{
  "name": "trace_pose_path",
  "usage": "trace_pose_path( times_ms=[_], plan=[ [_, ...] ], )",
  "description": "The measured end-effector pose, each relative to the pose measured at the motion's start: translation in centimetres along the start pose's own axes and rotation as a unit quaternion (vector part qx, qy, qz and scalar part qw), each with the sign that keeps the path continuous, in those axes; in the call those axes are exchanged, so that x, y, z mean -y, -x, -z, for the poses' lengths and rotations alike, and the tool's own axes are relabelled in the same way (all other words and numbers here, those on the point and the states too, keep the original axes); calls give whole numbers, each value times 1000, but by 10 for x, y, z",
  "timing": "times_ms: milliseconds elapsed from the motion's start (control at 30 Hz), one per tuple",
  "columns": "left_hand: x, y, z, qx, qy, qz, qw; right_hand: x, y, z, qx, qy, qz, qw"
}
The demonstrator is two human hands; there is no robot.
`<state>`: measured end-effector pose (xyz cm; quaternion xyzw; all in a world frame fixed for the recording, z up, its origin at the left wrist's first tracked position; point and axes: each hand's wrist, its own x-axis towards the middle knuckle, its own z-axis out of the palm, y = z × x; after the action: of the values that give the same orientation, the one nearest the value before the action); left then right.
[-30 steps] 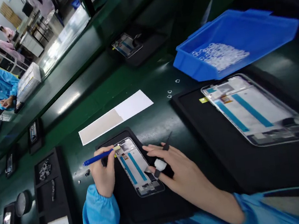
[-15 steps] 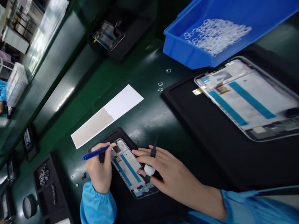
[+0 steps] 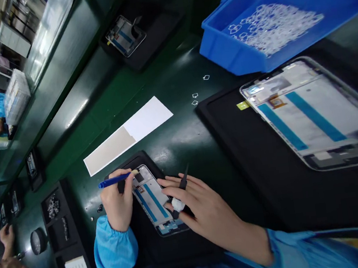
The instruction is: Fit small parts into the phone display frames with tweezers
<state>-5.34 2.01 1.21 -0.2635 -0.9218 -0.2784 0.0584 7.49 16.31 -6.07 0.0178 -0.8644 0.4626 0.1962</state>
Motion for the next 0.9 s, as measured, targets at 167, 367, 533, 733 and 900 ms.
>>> trace_pose_path(
  times_ms=[167, 367, 533, 733, 900],
  plan=[
    [0, 0, 0, 3, 4, 8, 1000, 0, 0, 1, 2, -1, 2, 1000],
    [-1, 0, -1, 8, -27, -18, 999, 1, 1, 0, 7, 12, 3, 1000],
    [-6, -1, -3, -5, -55, -48, 997, 0, 1, 0, 12, 11, 3, 1000],
    [-10, -4, -3, 19, -71, -63, 995, -1, 2, 0, 18, 5, 0, 1000],
    [-7, -4, -4, 35, -57, -77, 995, 0, 2, 0, 13, 14, 3, 1000]
  ],
)
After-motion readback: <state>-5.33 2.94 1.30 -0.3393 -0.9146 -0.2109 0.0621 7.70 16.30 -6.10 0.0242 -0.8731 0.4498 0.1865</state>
